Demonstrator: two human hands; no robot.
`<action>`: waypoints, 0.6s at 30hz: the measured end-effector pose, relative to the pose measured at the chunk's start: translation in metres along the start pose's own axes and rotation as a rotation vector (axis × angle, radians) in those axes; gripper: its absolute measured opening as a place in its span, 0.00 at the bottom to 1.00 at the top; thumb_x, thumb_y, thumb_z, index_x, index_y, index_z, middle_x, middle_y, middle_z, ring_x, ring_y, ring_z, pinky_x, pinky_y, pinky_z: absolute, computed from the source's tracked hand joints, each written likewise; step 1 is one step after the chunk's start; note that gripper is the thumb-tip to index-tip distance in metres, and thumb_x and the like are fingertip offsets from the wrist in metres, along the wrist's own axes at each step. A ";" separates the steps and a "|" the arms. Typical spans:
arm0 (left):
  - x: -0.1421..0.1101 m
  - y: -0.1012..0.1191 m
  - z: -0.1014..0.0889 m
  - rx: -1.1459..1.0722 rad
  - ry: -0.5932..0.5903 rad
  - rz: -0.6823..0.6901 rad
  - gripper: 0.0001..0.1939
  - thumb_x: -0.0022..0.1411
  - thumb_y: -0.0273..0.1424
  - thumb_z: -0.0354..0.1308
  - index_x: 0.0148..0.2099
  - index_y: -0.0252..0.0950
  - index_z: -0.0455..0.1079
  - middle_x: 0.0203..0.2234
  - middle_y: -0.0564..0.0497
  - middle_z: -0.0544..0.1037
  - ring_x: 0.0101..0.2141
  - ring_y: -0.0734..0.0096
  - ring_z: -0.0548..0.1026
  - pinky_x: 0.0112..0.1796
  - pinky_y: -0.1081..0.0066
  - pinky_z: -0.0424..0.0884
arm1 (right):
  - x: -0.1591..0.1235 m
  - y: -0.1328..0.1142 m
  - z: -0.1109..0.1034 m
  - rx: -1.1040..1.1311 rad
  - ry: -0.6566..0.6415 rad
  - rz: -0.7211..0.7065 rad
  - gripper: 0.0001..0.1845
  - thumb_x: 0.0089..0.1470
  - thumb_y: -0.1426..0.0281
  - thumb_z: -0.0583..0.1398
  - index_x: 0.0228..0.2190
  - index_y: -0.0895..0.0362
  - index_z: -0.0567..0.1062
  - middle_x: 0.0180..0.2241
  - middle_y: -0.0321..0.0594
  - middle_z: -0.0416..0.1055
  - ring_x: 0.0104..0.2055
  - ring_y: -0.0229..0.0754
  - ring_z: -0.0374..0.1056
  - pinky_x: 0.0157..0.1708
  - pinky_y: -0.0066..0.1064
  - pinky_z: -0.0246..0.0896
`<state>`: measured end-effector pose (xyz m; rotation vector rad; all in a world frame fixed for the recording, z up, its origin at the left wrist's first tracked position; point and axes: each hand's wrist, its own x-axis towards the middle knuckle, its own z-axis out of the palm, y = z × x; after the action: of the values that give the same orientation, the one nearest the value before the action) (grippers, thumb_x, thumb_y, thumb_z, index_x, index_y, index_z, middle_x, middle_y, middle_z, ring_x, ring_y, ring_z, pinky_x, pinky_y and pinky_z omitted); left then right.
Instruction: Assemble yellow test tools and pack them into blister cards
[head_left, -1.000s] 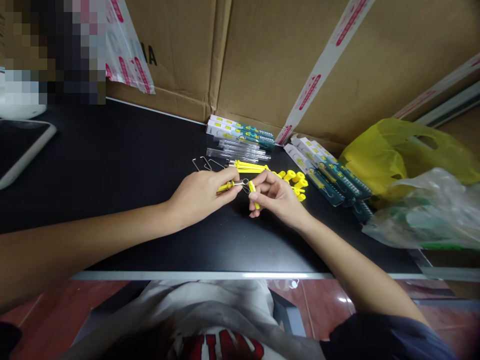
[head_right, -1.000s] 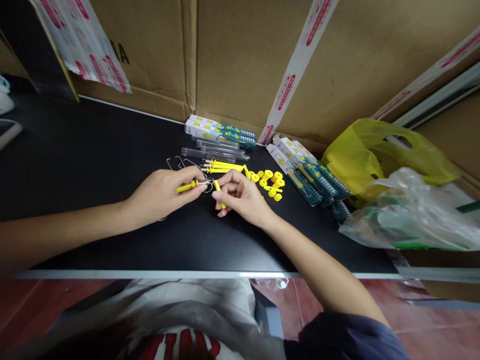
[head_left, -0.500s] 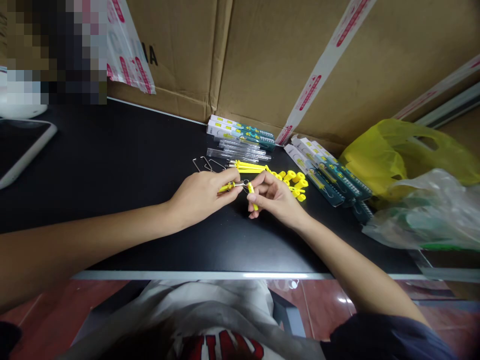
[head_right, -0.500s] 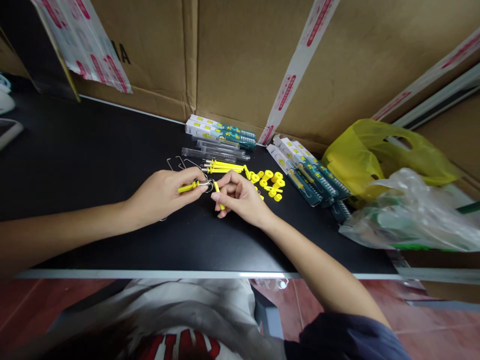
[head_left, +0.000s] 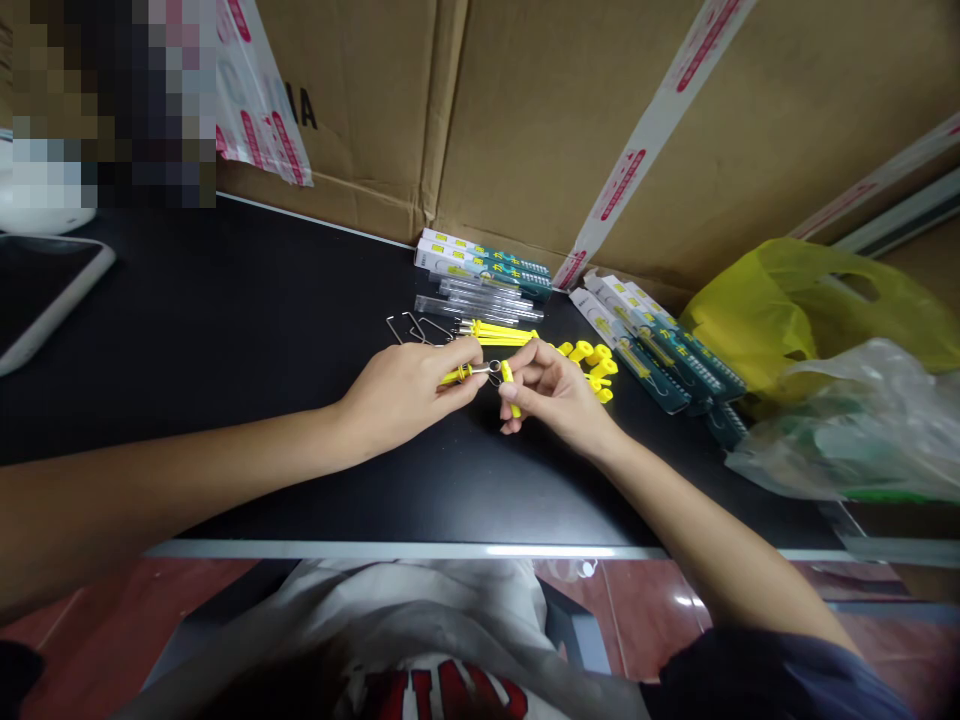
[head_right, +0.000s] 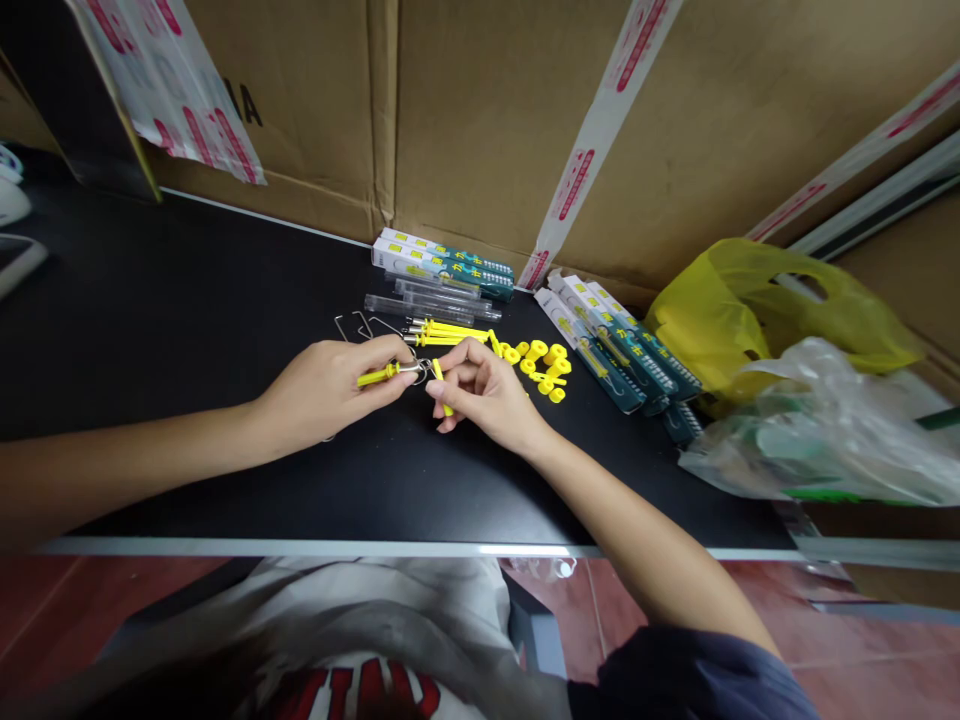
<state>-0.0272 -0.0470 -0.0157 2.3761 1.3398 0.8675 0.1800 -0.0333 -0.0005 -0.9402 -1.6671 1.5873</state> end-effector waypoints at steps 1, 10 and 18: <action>0.000 0.000 0.000 0.001 0.000 -0.003 0.11 0.66 0.39 0.50 0.39 0.38 0.69 0.22 0.56 0.74 0.20 0.75 0.67 0.24 0.74 0.54 | 0.000 0.000 0.000 0.003 -0.006 0.002 0.21 0.48 0.62 0.69 0.33 0.56 0.63 0.19 0.26 0.70 0.19 0.31 0.69 0.20 0.23 0.69; 0.000 0.002 -0.001 0.004 -0.004 -0.010 0.11 0.66 0.38 0.50 0.39 0.38 0.69 0.21 0.56 0.72 0.20 0.75 0.66 0.24 0.74 0.53 | 0.000 0.001 0.000 0.002 -0.027 0.013 0.21 0.48 0.62 0.69 0.33 0.56 0.63 0.19 0.26 0.69 0.20 0.31 0.69 0.20 0.23 0.70; 0.000 0.001 0.000 0.009 -0.014 -0.025 0.11 0.66 0.39 0.50 0.40 0.38 0.70 0.22 0.56 0.72 0.21 0.75 0.67 0.25 0.74 0.53 | 0.000 0.001 0.000 -0.004 -0.027 0.003 0.21 0.48 0.63 0.69 0.33 0.56 0.62 0.18 0.25 0.68 0.19 0.31 0.69 0.20 0.22 0.69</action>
<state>-0.0269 -0.0476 -0.0157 2.3627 1.3674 0.8389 0.1796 -0.0335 -0.0020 -0.9272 -1.6888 1.6062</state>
